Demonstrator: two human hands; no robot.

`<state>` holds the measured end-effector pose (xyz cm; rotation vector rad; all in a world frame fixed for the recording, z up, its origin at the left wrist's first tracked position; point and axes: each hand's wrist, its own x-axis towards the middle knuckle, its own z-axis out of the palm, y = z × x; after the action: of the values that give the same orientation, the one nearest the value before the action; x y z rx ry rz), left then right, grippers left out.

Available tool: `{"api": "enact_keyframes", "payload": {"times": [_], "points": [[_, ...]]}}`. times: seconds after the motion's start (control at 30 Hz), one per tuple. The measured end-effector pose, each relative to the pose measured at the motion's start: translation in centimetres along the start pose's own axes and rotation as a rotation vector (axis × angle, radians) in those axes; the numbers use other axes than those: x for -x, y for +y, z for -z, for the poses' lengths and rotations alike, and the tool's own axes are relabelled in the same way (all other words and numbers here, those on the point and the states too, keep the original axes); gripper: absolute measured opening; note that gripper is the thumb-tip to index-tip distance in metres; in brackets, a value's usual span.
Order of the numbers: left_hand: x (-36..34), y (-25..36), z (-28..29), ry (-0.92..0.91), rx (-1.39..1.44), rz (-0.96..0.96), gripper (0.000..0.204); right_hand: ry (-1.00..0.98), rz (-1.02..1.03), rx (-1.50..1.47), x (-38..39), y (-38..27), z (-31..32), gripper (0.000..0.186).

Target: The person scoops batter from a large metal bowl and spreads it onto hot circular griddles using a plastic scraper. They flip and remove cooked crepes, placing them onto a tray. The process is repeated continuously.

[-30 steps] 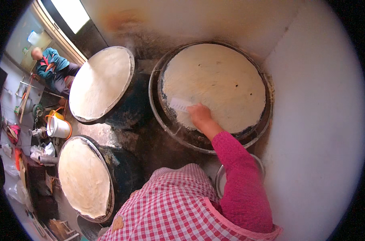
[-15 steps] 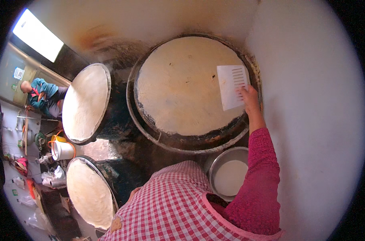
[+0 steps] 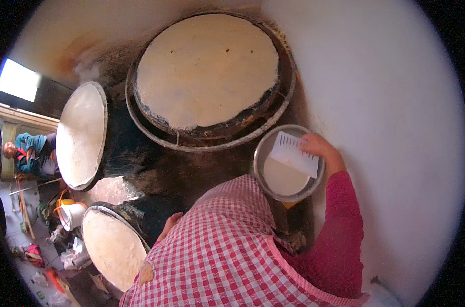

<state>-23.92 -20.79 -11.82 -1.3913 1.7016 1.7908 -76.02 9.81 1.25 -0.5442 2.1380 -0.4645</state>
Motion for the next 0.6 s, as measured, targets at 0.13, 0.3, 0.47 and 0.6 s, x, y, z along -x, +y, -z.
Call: {"api": "enact_keyframes", "payload": {"times": [0.13, 0.3, 0.47, 0.6], "points": [[0.7, -2.0, -0.7, -0.026, -0.147, -0.071, 0.041, 0.387, 0.016, 0.502, 4.0, 2.0, -7.4, 0.023], [1.8, -6.4, -1.4, -0.040, -0.159, -0.115, 0.042, 0.396, 0.258, 0.390, 6.0, 2.2, -14.4, 0.026], [2.4, -8.8, -2.4, 0.044, -0.024, -0.040, 0.042, 0.286, 0.073, 0.499, 2.0, 3.6, -14.0, 0.030], [6.3, -7.3, -3.9, 0.209, -0.213, -0.047, 0.043, 0.250, 0.117, 0.615, -0.7, 3.1, -13.8, 0.023]]}}
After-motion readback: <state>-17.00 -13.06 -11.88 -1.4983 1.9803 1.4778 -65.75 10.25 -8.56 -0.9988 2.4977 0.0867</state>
